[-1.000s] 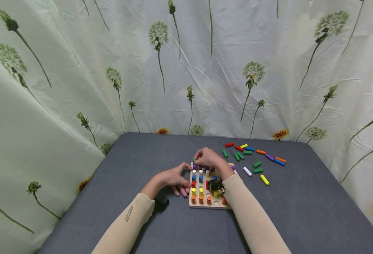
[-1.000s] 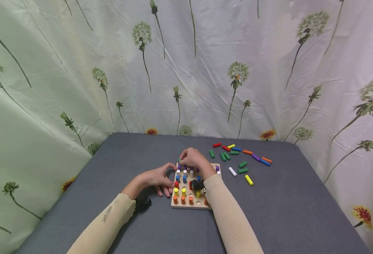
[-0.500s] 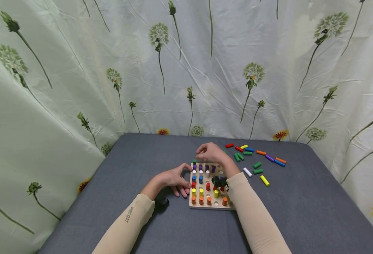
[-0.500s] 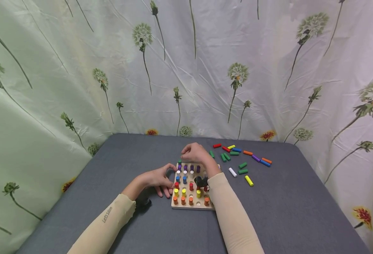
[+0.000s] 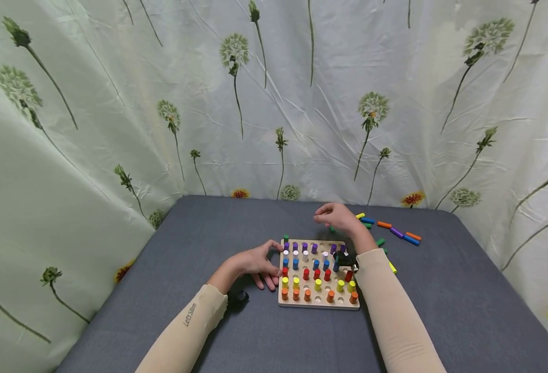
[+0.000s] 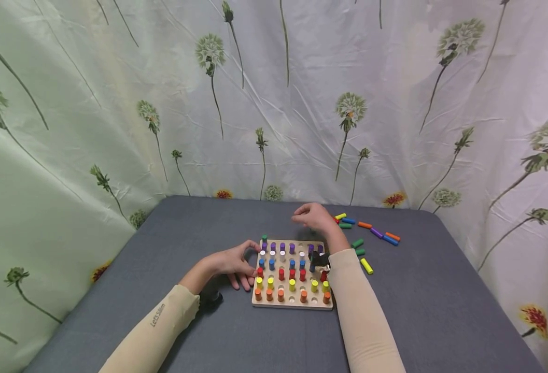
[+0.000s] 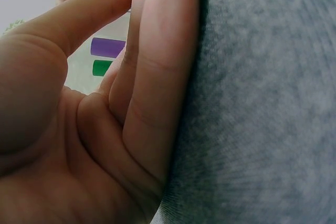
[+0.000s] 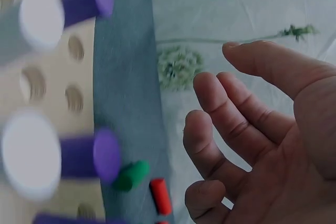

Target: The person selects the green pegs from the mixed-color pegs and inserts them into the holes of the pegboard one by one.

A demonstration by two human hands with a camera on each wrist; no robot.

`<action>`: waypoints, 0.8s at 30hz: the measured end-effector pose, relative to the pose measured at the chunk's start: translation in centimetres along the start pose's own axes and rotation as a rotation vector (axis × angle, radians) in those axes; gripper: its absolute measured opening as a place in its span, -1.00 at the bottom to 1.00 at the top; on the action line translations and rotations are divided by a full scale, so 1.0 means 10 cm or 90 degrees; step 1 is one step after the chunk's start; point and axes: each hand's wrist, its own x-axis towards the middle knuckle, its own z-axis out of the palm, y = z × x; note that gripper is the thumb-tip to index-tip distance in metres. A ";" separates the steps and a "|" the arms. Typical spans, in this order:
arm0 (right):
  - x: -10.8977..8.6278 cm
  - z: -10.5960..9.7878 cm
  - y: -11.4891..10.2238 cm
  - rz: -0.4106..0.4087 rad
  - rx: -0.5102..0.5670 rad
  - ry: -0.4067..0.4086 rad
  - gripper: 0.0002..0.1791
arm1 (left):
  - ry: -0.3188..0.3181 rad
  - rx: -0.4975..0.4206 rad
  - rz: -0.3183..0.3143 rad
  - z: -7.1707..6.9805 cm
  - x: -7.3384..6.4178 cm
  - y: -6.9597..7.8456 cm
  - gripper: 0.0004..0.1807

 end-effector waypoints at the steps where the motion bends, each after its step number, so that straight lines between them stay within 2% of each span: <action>1: 0.00 -0.02 0.03 0.003 -0.002 0.003 -0.60 | 0.001 0.001 0.001 0.00 0.00 0.00 -0.29; 12: -0.04 -0.17 0.25 0.052 -0.021 0.033 -0.60 | -0.004 -0.005 0.003 -0.01 0.00 -0.02 -0.30; 24: 0.07 -0.15 0.33 0.084 -0.182 0.077 -0.67 | -0.005 -0.009 0.015 -0.01 0.01 -0.04 -0.29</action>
